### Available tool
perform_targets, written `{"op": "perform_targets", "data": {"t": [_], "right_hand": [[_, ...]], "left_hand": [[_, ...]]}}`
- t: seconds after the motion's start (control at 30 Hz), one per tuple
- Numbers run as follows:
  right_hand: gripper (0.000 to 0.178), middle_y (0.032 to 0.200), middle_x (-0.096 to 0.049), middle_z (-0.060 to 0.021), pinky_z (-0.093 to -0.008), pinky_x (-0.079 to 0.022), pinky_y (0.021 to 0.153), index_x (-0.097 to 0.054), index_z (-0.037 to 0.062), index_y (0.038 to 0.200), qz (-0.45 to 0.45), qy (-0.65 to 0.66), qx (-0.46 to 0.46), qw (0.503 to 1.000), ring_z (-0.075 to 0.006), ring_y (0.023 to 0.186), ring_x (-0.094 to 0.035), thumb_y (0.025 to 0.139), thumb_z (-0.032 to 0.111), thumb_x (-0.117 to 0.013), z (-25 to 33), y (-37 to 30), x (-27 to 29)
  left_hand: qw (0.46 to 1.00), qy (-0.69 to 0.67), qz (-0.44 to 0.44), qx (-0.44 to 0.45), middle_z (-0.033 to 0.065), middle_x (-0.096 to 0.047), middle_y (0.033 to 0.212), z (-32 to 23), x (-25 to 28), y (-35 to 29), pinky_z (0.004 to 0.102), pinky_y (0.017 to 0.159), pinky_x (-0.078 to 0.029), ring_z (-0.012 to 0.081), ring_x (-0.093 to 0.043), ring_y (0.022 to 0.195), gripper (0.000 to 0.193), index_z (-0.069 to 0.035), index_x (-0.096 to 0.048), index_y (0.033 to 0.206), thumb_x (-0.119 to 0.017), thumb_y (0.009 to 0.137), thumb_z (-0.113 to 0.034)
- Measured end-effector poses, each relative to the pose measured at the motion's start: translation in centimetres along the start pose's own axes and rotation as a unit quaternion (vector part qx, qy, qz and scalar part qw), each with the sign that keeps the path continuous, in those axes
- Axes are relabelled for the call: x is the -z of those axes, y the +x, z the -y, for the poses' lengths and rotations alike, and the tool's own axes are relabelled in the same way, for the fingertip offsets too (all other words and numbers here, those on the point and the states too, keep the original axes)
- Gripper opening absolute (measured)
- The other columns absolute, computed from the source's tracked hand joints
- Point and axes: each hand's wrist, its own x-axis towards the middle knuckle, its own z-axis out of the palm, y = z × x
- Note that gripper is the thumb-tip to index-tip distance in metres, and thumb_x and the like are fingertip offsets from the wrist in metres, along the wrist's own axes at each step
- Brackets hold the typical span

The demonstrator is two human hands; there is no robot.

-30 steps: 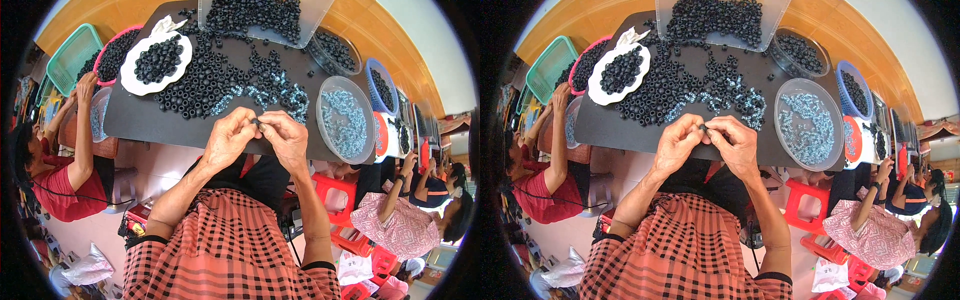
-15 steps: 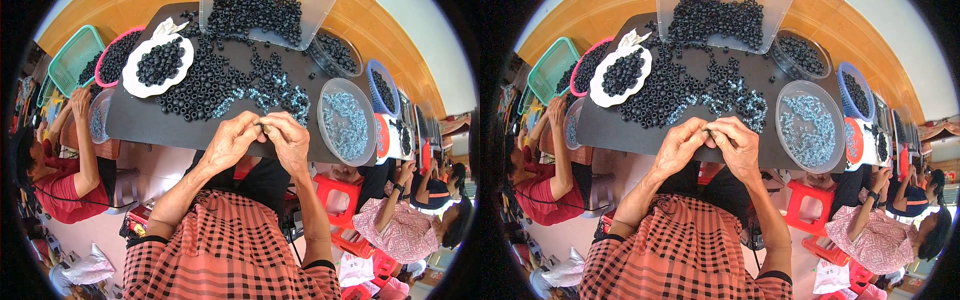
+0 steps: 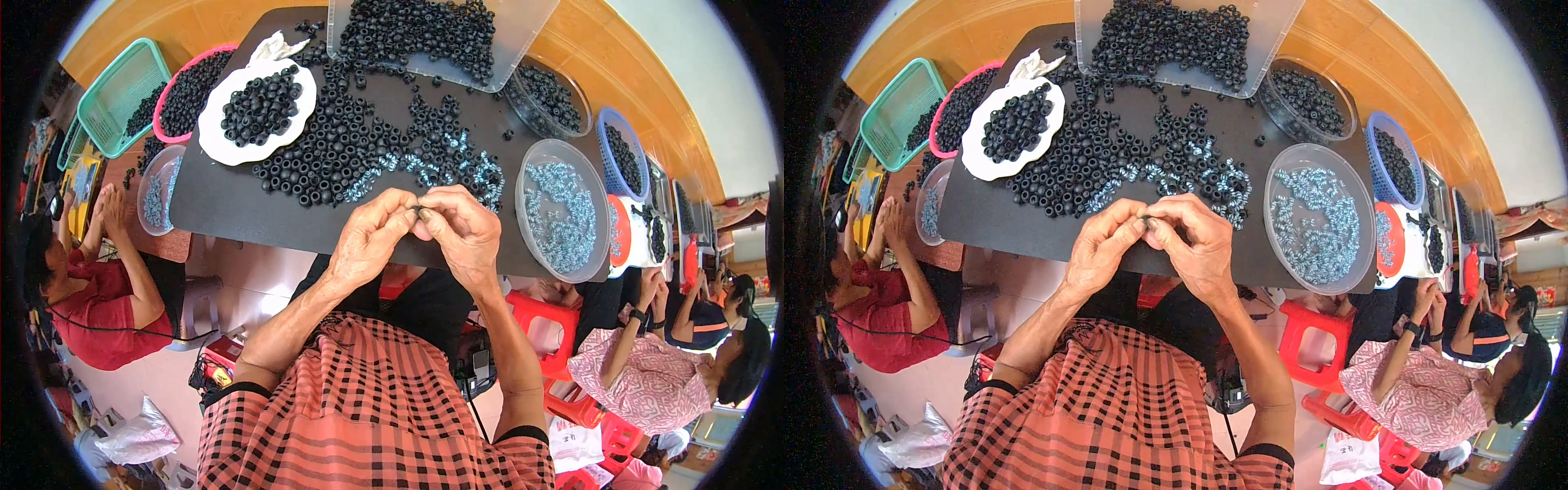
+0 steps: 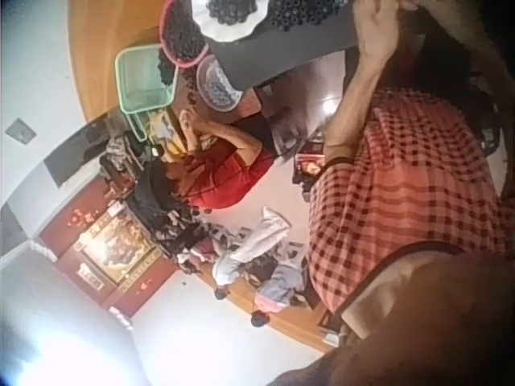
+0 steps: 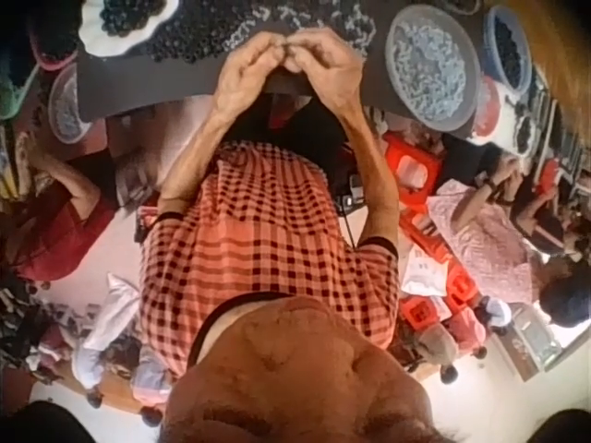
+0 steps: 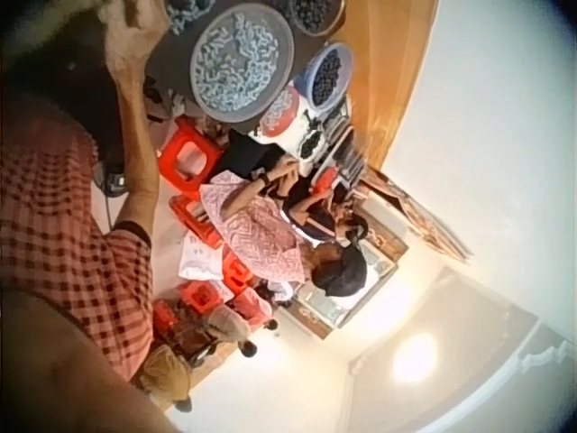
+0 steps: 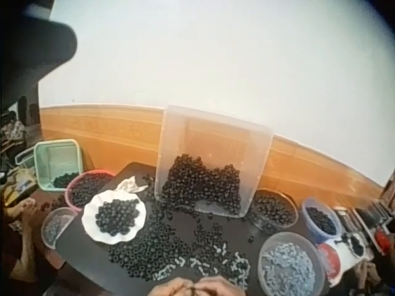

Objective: The person assembles small parts by picking up black rings and inserting metal coils into them by hand.

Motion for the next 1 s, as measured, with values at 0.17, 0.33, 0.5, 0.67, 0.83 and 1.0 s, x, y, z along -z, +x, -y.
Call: {"op": "perform_targets", "data": {"t": [0.17,0.33,0.5,0.67,0.83,1.0], "right_hand": [[0.017,0.099,-0.061,-0.0085,-0.0223,-0.052,0.068,-0.063,-0.0045,0.100,0.011,-0.053,-0.008,0.999,-0.0101,0.078,-0.062,0.084,-0.009,-0.062,1.0,0.6,-0.2],[0.019,0.100,-0.063,-0.0095,-0.0232,-0.053,0.070,-0.064,-0.0038,0.103,0.016,-0.094,0.017,0.995,-0.0107,0.079,-0.063,0.084,-0.008,-0.063,0.6,0.6,0.0],[0.021,0.100,-0.063,-0.0104,-0.0235,-0.053,0.071,-0.063,-0.0034,0.104,0.011,-0.088,0.005,0.996,-0.0118,0.080,-0.064,0.084,-0.006,-0.064,0.6,0.5,-0.1],[0.019,0.099,-0.063,-0.0099,-0.0231,-0.053,0.072,-0.064,-0.0040,0.102,-0.006,-0.010,-0.036,0.999,-0.0118,0.079,-0.064,0.084,-0.008,-0.063,0.5,0.1,-0.4],[0.015,0.098,-0.064,-0.0091,-0.0229,-0.053,0.072,-0.065,-0.0031,0.098,0.006,0.017,-0.029,0.999,-0.0119,0.080,-0.064,0.084,-0.009,-0.062,0.1,0.3,-0.1],[0.014,0.095,-0.065,-0.0085,-0.0231,-0.054,0.071,-0.065,-0.0025,0.094,0.020,-0.138,0.032,0.990,-0.0120,0.079,-0.065,0.081,-0.008,-0.065,1.6,0.9,-0.2]], "left_hand": [[0.998,-0.067,-0.019,0.007,0.0023,-0.062,0.089,0.1,-0.1,0.0,0.0235,0.078,-0.045,0.0078,-0.056,0.084,0.018,0.002,-0.058,0.103,-0.050,0.098,-0.013],[0.998,-0.050,-0.037,-0.001,0.0027,-0.063,0.087,-0.1,-0.3,0.0,0.0229,0.076,-0.046,0.0077,-0.057,0.084,0.015,0.001,-0.057,0.101,-0.049,0.098,-0.011],[0.996,-0.079,-0.031,-0.008,0.0025,-0.062,0.088,0.2,-0.2,-0.1,0.0229,0.077,-0.046,0.0076,-0.058,0.084,0.015,0.001,-0.057,0.100,-0.049,0.098,-0.012],[0.996,-0.086,-0.032,-0.002,0.0031,-0.062,0.088,0.4,-0.4,-0.1,0.0226,0.077,-0.045,0.0076,-0.057,0.085,0.015,0.001,-0.057,0.100,-0.049,0.098,-0.012],[0.999,-0.040,-0.036,0.008,0.0033,-0.062,0.087,-0.4,-0.2,-0.3,0.0225,0.077,-0.045,0.0074,-0.057,0.085,0.014,0.001,-0.057,0.101,-0.049,0.098,-0.011],[0.997,-0.071,-0.029,0.010,0.0024,-0.063,0.088,0.2,-0.1,0.0,0.0222,0.076,-0.045,0.0067,-0.057,0.084,0.013,0.001,-0.057,0.102,-0.049,0.097,-0.009]]}}
